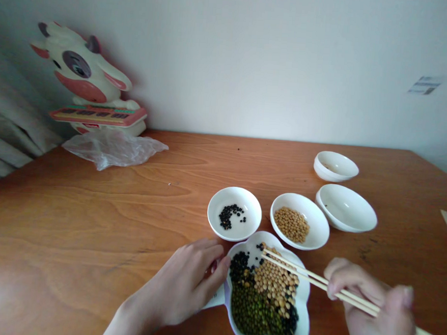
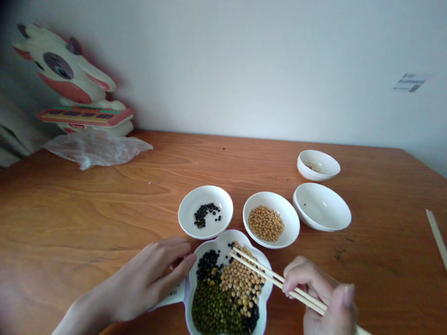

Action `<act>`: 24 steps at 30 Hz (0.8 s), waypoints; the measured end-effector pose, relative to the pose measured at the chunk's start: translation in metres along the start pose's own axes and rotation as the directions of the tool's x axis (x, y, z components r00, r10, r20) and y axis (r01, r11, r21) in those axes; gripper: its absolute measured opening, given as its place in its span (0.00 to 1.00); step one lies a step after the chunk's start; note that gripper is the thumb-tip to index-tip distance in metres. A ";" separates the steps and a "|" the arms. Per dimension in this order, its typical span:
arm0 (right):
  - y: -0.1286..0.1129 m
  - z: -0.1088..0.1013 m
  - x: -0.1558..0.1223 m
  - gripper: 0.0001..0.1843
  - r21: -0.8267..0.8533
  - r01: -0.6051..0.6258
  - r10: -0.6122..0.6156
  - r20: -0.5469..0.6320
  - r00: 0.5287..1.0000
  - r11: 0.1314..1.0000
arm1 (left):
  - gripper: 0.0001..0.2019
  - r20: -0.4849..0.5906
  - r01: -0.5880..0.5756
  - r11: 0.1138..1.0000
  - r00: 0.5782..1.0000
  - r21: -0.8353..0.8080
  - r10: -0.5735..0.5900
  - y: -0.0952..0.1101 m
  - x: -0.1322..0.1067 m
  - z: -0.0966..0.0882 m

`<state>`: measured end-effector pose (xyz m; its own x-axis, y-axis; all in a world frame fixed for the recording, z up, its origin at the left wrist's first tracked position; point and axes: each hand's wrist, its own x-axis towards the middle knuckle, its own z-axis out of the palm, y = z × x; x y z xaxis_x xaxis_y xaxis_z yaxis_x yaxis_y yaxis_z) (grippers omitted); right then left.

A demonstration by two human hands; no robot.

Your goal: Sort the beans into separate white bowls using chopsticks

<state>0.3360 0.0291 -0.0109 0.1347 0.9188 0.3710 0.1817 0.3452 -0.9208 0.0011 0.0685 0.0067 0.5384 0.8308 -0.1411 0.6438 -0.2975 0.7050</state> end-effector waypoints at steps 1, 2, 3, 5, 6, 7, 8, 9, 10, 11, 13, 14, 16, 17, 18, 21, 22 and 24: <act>0.000 -0.004 0.000 0.50 0.009 0.008 -0.008 -0.007 1.000 1.000 | 0.23 -0.002 -0.001 1.000 1.000 0.003 0.001 0.000 0.000 0.000; 0.000 -0.009 0.001 0.51 0.017 0.020 -0.020 -0.022 1.000 1.000 | 0.24 -0.004 0.000 1.000 1.000 0.008 0.000 0.000 0.000 0.001; -0.001 -0.015 0.002 0.51 0.022 0.034 -0.033 -0.049 0.998 0.999 | 0.24 -0.006 -0.001 1.000 1.000 0.016 0.001 -0.001 0.000 0.001; -0.001 -0.028 0.004 0.49 0.025 0.053 -0.049 -0.137 0.989 0.998 | 0.26 -0.003 -0.005 1.000 1.000 0.026 0.005 0.000 0.000 0.002; 0.000 -0.035 0.006 0.48 0.023 0.055 -0.050 -0.182 0.982 0.998 | 0.26 -0.004 -0.011 0.999 1.000 0.030 0.011 0.000 0.000 0.002; 0.001 -0.041 0.007 0.47 0.019 0.051 -0.045 -0.222 0.974 0.999 | 0.26 -0.012 -0.015 0.999 1.000 0.036 0.016 0.000 -0.001 0.002; 0.002 -0.048 0.008 0.46 0.013 0.044 -0.040 -0.254 0.967 0.999 | 0.26 -0.024 -0.021 0.999 0.999 0.037 0.022 0.000 -0.001 0.002; 0.004 -0.055 0.009 0.46 0.008 0.035 -0.032 -0.274 0.961 0.999 | 0.27 -0.040 -0.028 0.999 0.999 0.040 0.030 0.000 -0.002 0.002; 0.006 -0.061 0.009 0.45 0.004 0.025 -0.023 -0.290 0.957 1.000 | 0.27 -0.057 -0.034 0.999 0.998 0.042 0.037 0.000 -0.002 0.002; 0.009 -0.068 0.007 0.45 0.002 0.016 -0.015 -0.301 0.954 1.000 | 0.27 -0.069 -0.041 0.998 0.997 0.043 0.044 -0.001 -0.002 0.002; 0.011 -0.078 0.003 0.45 0.003 -0.003 0.004 -0.321 0.947 1.000 | 0.27 -0.084 -0.051 0.998 0.995 0.046 0.055 -0.002 -0.002 0.002; 0.012 -0.081 0.000 0.45 0.004 -0.011 0.012 -0.324 0.946 1.000 | 0.27 -0.084 -0.053 0.997 0.995 0.047 0.057 -0.002 -0.002 0.002; 0.009 -0.081 -0.007 0.45 0.008 -0.019 0.020 -0.323 0.946 1.000 | 0.27 -0.071 -0.051 0.998 0.996 0.049 0.054 -0.003 0.000 0.002; 0.006 -0.078 -0.009 0.45 0.010 -0.020 0.022 -0.312 0.950 1.000 | 0.26 -0.060 -0.050 0.998 0.997 0.049 0.053 -0.004 0.000 0.002; 0.003 -0.073 -0.012 0.46 0.012 -0.020 0.022 -0.293 0.956 1.000 | 0.26 -0.051 -0.049 0.998 0.997 0.049 0.051 -0.004 0.001 0.002; -0.009 -0.046 -0.012 0.47 0.009 -0.026 0.028 -0.184 0.983 1.000 | 0.26 -0.047 -0.048 0.997 0.998 0.056 0.051 -0.003 0.001 0.002; -0.012 -0.035 -0.011 0.47 0.003 -0.033 0.033 -0.145 0.989 0.999 | 0.26 -0.054 -0.049 0.997 0.997 0.059 0.052 -0.003 0.001 0.002; -0.015 -0.014 -0.008 0.49 -0.018 -0.049 0.047 -0.087 0.995 0.999 | 0.26 -0.067 -0.057 0.996 0.996 0.067 0.061 -0.002 0.000 0.001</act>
<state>0.3462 0.0142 0.0016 0.2270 0.9141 0.3359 0.1926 0.2960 -0.9356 0.0007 0.0686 0.0044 0.5390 0.8408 -0.0507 0.6470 -0.3748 0.6640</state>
